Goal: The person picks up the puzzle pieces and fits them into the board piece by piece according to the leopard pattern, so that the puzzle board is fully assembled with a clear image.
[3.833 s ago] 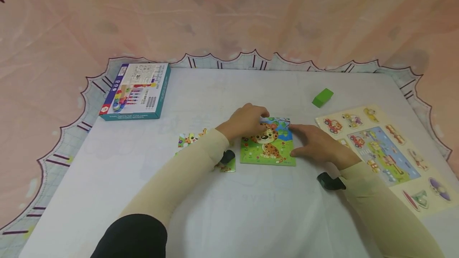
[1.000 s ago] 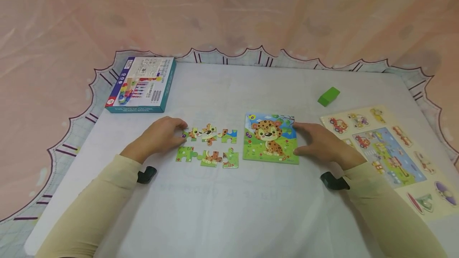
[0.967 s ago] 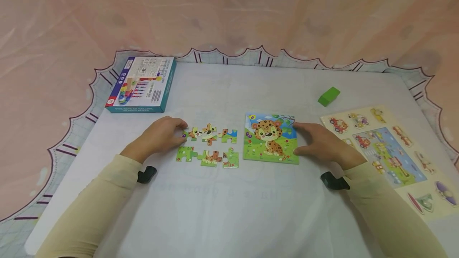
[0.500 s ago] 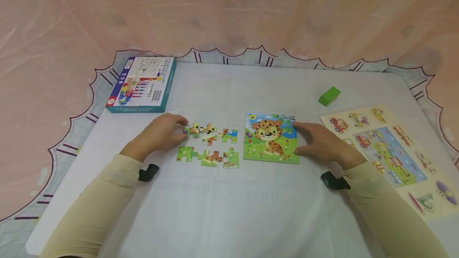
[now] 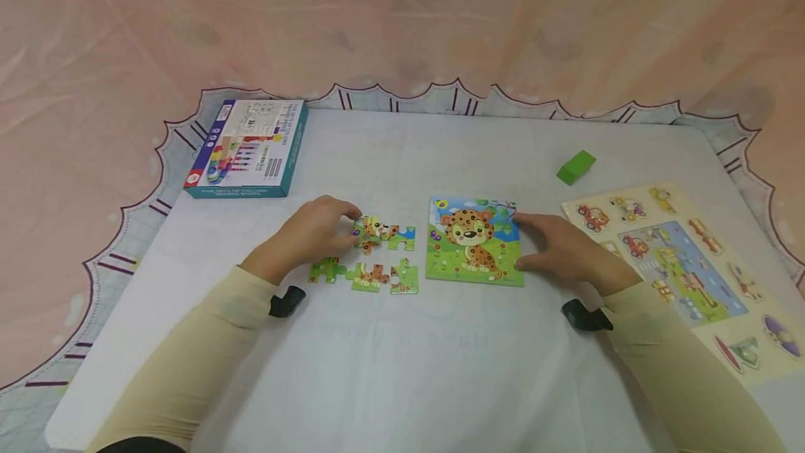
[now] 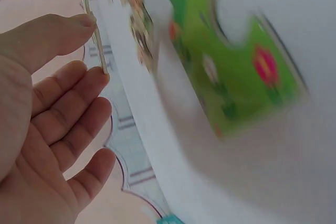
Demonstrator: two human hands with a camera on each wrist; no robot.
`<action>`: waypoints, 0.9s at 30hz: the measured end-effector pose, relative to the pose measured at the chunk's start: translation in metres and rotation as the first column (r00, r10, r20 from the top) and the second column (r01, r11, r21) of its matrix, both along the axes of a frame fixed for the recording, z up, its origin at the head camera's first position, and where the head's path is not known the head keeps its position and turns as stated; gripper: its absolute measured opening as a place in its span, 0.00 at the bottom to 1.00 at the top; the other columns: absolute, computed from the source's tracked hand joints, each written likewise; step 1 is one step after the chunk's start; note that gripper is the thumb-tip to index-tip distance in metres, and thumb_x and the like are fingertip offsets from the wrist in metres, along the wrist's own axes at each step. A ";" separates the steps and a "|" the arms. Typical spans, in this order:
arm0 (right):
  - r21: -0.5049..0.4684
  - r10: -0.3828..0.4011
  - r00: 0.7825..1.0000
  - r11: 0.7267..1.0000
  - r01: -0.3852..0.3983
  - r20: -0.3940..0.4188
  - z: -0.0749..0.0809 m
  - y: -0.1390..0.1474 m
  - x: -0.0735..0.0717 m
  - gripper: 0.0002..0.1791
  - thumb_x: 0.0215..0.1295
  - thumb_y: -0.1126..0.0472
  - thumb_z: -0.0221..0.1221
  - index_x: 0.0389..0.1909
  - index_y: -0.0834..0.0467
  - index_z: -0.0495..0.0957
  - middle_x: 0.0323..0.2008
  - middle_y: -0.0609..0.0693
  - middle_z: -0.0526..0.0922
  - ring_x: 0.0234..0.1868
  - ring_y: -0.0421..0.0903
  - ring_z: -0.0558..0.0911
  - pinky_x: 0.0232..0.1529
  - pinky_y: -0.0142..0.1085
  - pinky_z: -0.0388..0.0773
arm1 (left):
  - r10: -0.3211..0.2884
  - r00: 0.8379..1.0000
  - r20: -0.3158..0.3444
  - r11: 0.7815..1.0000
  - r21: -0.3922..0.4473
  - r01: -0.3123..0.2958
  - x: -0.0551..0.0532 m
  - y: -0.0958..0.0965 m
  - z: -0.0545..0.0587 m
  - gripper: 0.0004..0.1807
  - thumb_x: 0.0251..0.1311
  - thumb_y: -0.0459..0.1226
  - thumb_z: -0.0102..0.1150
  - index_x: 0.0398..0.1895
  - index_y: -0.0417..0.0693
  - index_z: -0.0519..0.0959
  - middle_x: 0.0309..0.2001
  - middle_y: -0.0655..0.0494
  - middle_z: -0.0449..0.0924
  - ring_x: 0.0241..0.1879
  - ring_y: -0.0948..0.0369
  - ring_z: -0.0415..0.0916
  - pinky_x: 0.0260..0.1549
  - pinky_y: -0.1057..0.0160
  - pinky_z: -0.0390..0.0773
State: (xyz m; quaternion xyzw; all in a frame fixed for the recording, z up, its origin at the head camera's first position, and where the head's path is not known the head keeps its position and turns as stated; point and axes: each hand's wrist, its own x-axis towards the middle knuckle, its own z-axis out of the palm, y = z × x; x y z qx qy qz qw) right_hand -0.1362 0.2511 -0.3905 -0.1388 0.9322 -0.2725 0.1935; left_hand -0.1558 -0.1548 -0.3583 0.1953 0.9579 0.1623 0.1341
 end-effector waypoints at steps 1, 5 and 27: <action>0.003 0.000 1.000 1.000 0.000 0.000 0.000 0.000 0.000 0.47 0.59 0.53 0.72 0.75 0.63 0.60 0.73 0.65 0.59 0.74 0.66 0.54 0.70 0.61 0.50 | -0.007 1.000 -0.003 1.000 -0.001 0.007 0.000 0.004 0.000 0.22 0.62 0.41 0.66 0.57 0.42 0.81 0.56 0.48 0.80 0.61 0.48 0.70 0.62 0.47 0.68; 0.008 0.003 1.000 1.000 -0.003 -0.004 -0.001 0.000 -0.001 0.47 0.59 0.54 0.72 0.75 0.63 0.60 0.73 0.65 0.59 0.74 0.66 0.54 0.70 0.61 0.51 | -0.013 1.000 0.004 1.000 0.000 0.013 0.002 0.018 -0.001 0.21 0.61 0.41 0.66 0.57 0.43 0.81 0.56 0.48 0.80 0.60 0.49 0.71 0.61 0.48 0.70; 0.011 -0.001 1.000 1.000 0.001 -0.008 -0.002 0.000 -0.001 0.47 0.59 0.53 0.72 0.74 0.63 0.61 0.73 0.65 0.59 0.74 0.66 0.55 0.70 0.61 0.51 | -0.182 0.982 -0.048 0.983 -0.050 0.179 -0.001 0.077 -0.006 0.20 0.63 0.43 0.66 0.56 0.45 0.82 0.53 0.53 0.82 0.57 0.53 0.74 0.59 0.52 0.71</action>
